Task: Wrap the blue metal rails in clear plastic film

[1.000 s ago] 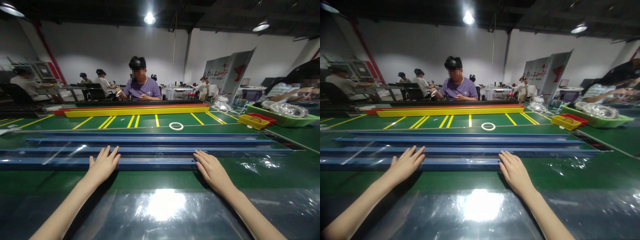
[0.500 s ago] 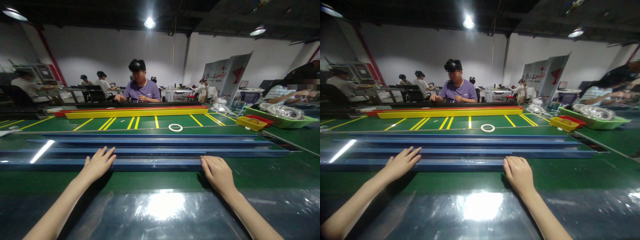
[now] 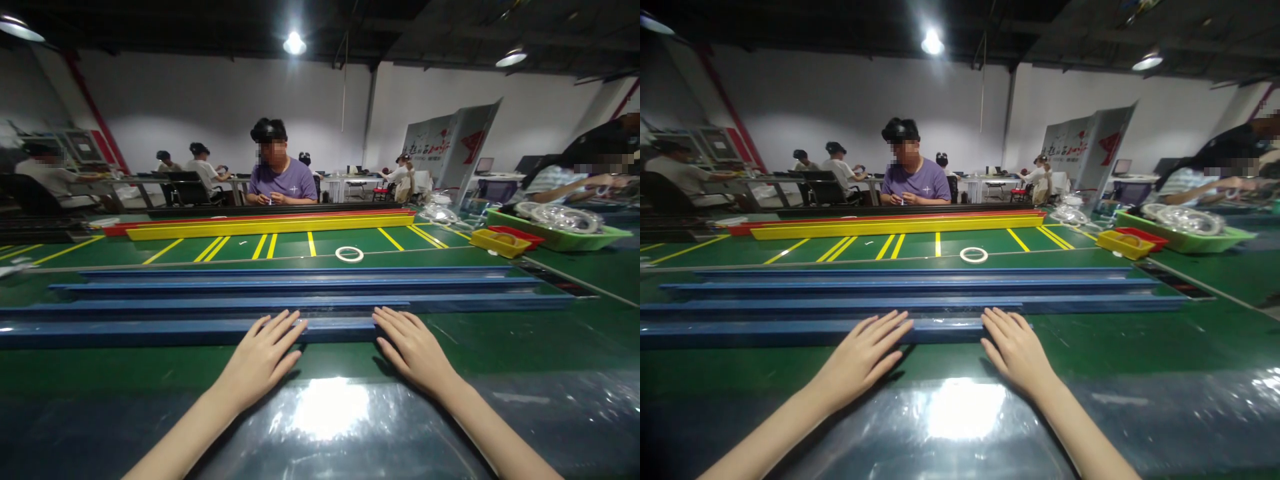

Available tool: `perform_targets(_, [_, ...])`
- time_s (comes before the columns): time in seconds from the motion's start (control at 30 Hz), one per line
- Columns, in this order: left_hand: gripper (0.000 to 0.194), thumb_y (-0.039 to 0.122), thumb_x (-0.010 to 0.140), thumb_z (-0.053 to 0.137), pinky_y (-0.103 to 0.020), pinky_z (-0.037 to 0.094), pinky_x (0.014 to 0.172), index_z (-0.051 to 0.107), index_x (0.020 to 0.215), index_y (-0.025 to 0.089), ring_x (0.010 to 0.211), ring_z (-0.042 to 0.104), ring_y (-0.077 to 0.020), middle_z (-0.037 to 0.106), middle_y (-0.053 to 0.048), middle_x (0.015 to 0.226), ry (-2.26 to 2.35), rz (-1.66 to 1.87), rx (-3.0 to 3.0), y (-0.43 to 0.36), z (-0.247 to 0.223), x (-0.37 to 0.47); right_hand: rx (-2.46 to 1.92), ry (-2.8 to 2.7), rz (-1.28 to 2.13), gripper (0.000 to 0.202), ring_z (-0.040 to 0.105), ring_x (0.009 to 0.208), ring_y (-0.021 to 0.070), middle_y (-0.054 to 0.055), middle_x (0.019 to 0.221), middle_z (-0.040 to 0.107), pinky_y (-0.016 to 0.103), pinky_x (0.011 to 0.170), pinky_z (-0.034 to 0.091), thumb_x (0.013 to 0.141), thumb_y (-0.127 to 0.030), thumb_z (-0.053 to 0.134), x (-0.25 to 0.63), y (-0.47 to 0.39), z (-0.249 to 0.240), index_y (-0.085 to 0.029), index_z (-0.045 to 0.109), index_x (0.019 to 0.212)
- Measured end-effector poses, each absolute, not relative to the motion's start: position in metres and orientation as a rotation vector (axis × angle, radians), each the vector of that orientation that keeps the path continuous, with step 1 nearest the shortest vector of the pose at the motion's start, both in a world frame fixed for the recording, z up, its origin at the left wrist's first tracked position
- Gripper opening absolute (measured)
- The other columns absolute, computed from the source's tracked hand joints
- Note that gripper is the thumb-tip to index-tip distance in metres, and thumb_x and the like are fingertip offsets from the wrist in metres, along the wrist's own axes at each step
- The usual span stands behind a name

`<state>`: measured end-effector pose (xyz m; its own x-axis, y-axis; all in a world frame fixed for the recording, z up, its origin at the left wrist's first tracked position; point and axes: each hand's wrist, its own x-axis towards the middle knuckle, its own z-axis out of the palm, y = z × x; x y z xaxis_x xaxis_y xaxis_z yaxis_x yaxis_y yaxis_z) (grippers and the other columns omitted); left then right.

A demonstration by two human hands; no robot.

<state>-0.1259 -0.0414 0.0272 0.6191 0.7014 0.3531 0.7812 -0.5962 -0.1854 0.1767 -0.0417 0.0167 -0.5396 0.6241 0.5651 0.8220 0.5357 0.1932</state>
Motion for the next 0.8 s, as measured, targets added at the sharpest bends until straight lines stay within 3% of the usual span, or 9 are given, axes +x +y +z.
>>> perform_targets(0.17, [0.041, 0.038, 0.086, 0.034, -0.038, 0.035, 0.092, 0.044, 0.122, 0.021, 0.117, 0.041, -0.0225, 0.045, -0.006, 0.127, -1.164, -0.43, -2.392, -0.049, 0.012, -0.119, -1.341, -2.026, -0.698, 0.023, 0.058, 0.078, 0.0159, 0.006, 0.082, 0.066, 0.03, 0.071, 0.039, 0.083, -0.023, 0.041, 0.185, -0.042, 0.022, -0.016, 0.062, 0.074])
perform_targets(0.3, [0.037, 0.034, 0.086, 0.034, -0.04, 0.036, 0.09, 0.055, 0.111, 0.017, 0.111, 0.047, -0.0242, 0.054, -0.009, 0.118, -1.266, -0.538, -2.274, -0.049, 0.008, -0.117, -1.399, -2.039, -0.716, 0.027, 0.053, 0.063, 0.0149, 0.004, 0.063, 0.06, 0.029, 0.062, 0.037, 0.083, -0.023, 0.04, 0.182, -0.044, 0.023, -0.017, 0.059, 0.064])
perform_targets(0.47, [0.038, 0.035, 0.084, 0.038, -0.043, 0.034, 0.09, 0.056, 0.108, 0.012, 0.11, 0.046, -0.028, 0.055, -0.013, 0.115, -1.254, -0.546, -2.217, -0.051, 0.009, -0.115, -1.256, -2.188, -0.606, 0.023, 0.055, 0.072, 0.0164, 0.007, 0.076, 0.064, 0.029, 0.066, 0.041, 0.082, -0.023, 0.04, 0.173, -0.046, 0.021, -0.014, 0.062, 0.081])
perform_targets(0.67, [0.039, 0.027, 0.084, 0.036, -0.039, 0.033, 0.092, 0.045, 0.12, 0.015, 0.115, 0.042, -0.0235, 0.049, -0.008, 0.124, -1.123, -0.554, -2.371, -0.053, 0.019, -0.084, -1.107, -2.347, -0.35, 0.03, 0.053, 0.098, 0.016, 0.007, 0.106, 0.061, 0.03, 0.085, 0.043, 0.083, -0.022, 0.039, 0.169, -0.048, 0.027, -0.016, 0.055, 0.108])
perform_targets(0.8, [0.042, 0.029, 0.083, 0.037, -0.039, 0.033, 0.093, 0.042, 0.122, 0.017, 0.116, 0.042, -0.0227, 0.047, -0.007, 0.126, -1.076, -0.514, -2.514, -0.049, 0.027, -0.046, -1.193, -2.337, -0.218, 0.027, 0.052, 0.099, 0.0142, 0.006, 0.108, 0.059, 0.029, 0.085, 0.042, 0.084, -0.022, 0.038, 0.175, -0.047, 0.041, -0.019, 0.057, 0.104])
